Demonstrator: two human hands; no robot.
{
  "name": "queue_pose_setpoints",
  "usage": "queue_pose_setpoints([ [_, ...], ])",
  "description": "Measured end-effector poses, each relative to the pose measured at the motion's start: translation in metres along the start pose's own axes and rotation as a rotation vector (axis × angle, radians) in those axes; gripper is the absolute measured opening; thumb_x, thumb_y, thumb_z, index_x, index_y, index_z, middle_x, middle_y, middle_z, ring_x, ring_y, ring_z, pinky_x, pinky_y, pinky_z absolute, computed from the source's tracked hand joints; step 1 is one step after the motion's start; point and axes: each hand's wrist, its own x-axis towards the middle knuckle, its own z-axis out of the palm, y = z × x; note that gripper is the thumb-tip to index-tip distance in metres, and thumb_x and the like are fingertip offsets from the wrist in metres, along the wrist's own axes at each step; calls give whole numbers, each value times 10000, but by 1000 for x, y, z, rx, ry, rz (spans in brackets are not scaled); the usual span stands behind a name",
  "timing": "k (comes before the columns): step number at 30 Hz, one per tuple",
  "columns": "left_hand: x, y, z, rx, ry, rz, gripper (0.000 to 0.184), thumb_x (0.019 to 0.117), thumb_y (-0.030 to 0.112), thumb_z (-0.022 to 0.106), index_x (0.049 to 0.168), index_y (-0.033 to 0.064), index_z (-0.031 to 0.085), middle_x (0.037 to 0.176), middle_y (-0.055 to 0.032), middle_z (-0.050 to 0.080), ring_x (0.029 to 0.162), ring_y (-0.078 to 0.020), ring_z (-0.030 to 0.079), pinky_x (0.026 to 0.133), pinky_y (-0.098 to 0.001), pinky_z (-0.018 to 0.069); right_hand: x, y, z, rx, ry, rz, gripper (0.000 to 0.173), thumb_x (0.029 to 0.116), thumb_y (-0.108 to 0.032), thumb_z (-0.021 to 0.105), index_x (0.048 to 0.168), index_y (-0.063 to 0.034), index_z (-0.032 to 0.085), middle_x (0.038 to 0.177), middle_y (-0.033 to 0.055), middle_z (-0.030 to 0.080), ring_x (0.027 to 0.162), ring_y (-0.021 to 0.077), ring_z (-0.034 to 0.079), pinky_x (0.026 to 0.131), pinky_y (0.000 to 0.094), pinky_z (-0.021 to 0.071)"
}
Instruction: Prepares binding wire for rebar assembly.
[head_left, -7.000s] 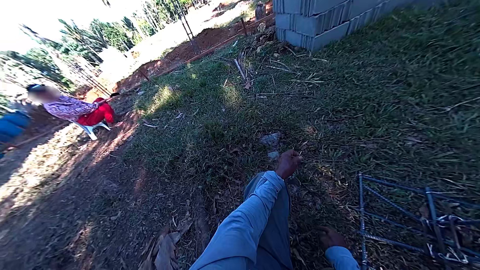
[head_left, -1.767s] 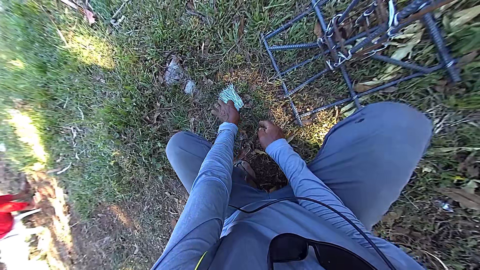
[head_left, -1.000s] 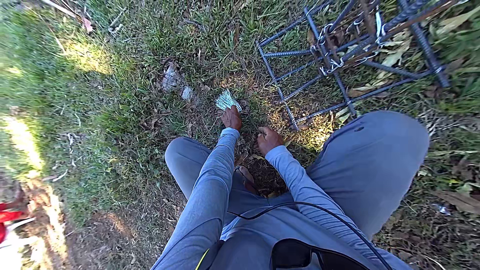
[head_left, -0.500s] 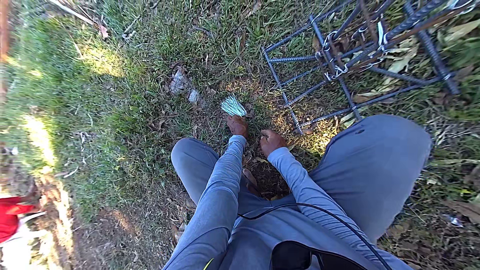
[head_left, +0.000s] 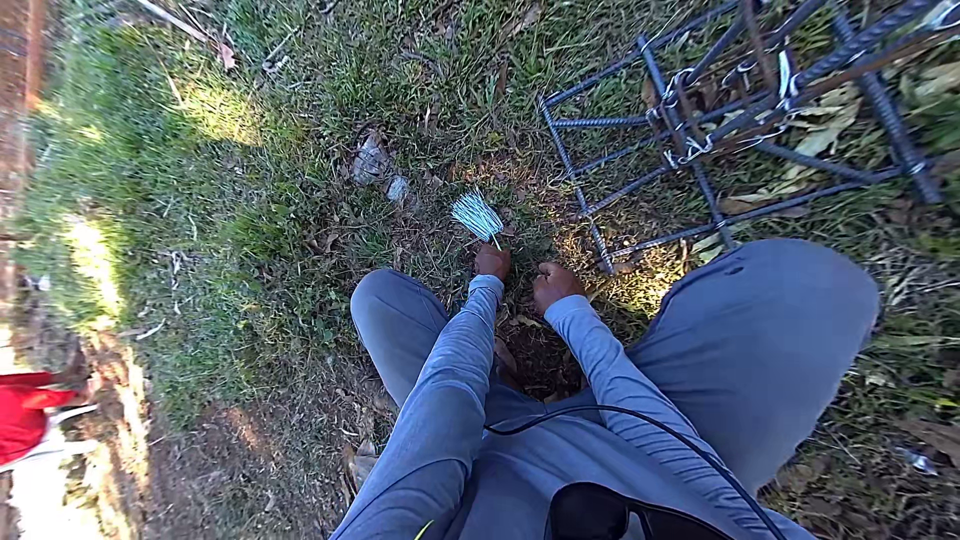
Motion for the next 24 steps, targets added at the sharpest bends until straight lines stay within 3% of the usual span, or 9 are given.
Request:
queue_pose_setpoints([
  [3, -10, -4, 1, 24, -34, 13, 480, 989, 398, 588, 1229, -16, 621, 1197, -259, 671, 1135, -404, 664, 928, -613, 538, 1, -1, -1, 5, 2, 6, 411, 1074, -193, 427, 1434, -67, 579, 1332, 212, 663, 1292, 367, 608, 1104, 564, 444],
  [5, -17, -9, 4, 24, -41, 43, 434, 975, 369, 604, 1158, -20, 657, 1145, -258, 687, 1091, -409, 677, 895, -623, 542, 2, -2, -1, -5, -1, 1, 417, 1075, -202, 422, 1445, -86, 577, 1332, 202, 667, 1294, 364, 608, 1104, 565, 445],
  [11, -52, -6, 3, 163, -15, 3, 522, 962, 429, 611, 1290, 26, 562, 1175, -242, 676, 1086, -404, 679, 860, -616, 551, 3, -2, -1, 11, 10, -19, 413, 1079, -216, 417, 1438, -105, 587, 1346, 197, 660, 1304, 364, 599, 1106, 567, 440],
  [16, -68, -2, -6, 321, -33, 39, 542, 955, 415, 608, 1306, 5, 565, 1193, -241, 675, 1100, -402, 675, 866, -614, 544, 4, -4, -2, -6, -7, -24, 414, 1073, -201, 422, 1438, -90, 581, 1360, 196, 651, 1317, 354, 590, 1113, 556, 438],
  [20, -91, 5, -17, 406, -90, 22, 520, 973, 456, 586, 1242, 13, 630, 1224, -224, 675, 1142, -393, 660, 877, -632, 521, 5, -3, -3, 7, -22, -14, 417, 1076, -218, 431, 1450, -91, 566, 1367, 205, 644, 1324, 361, 583, 1114, 565, 432],
  [24, -109, 8, -41, 426, -106, 53, 539, 969, 396, 620, 1329, -1, 558, 1258, -248, 652, 1161, -424, 646, 895, -651, 514, 11, 1, -4, 88, 48, -59, 438, 1071, -194, 441, 1495, -119, 526, 1398, 214, 620, 1328, 393, 570, 1112, 606, 419],
])
